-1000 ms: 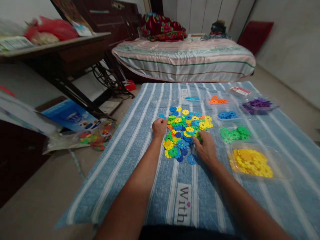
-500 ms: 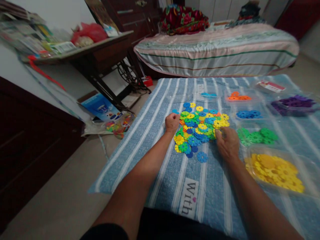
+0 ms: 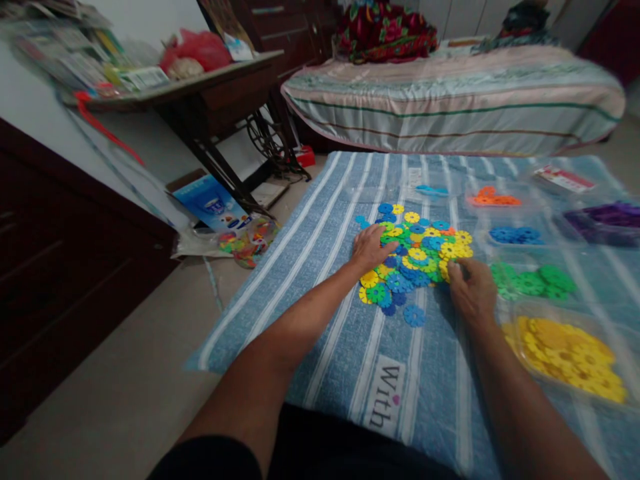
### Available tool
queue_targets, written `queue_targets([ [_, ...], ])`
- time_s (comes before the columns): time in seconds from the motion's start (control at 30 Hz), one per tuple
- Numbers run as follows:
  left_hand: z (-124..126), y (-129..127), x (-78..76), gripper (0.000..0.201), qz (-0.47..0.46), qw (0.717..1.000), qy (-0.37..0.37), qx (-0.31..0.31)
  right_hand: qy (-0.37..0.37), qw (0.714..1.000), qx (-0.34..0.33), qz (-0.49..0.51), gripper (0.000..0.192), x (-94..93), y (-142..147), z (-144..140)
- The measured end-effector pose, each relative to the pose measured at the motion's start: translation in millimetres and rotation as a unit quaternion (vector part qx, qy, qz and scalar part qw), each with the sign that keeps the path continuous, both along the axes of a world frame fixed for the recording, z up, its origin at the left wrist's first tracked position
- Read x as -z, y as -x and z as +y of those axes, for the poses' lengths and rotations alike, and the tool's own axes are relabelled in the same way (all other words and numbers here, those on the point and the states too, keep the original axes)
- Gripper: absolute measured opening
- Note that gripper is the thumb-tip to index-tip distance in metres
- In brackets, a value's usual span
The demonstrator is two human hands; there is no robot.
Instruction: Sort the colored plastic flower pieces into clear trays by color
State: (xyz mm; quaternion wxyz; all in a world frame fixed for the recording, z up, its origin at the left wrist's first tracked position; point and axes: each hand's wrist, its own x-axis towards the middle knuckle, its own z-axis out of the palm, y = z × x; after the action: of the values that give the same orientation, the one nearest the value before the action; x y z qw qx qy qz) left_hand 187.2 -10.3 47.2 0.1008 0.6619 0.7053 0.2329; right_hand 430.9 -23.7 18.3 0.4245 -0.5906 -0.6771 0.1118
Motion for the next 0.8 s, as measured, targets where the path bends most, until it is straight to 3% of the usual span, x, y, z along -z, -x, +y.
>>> queue_targets([
  [0.1,-6,-5,-3.5,0.050,-0.007,0.999,0.006,0.040,0.013,1.000,-0.006,0.002,0.039,-3.4,0,-2],
  [0.27,-19,-13,-7.0,0.052,-0.020,0.998,0.004,0.053,0.024,1.000,-0.007,0.008,0.042,-8.2,-2,-2],
  [0.53,-45,-25,-1.2,0.048,-0.053,0.993,-0.043,0.094,0.037,0.999,-0.017,-0.003,0.039,-8.4,-5,-3],
  [0.8,-77,-35,-9.4,0.049,-0.049,0.992,-0.017,0.117,0.059,0.997,-0.036,-0.015,0.037,-9.5,-10,-2],
])
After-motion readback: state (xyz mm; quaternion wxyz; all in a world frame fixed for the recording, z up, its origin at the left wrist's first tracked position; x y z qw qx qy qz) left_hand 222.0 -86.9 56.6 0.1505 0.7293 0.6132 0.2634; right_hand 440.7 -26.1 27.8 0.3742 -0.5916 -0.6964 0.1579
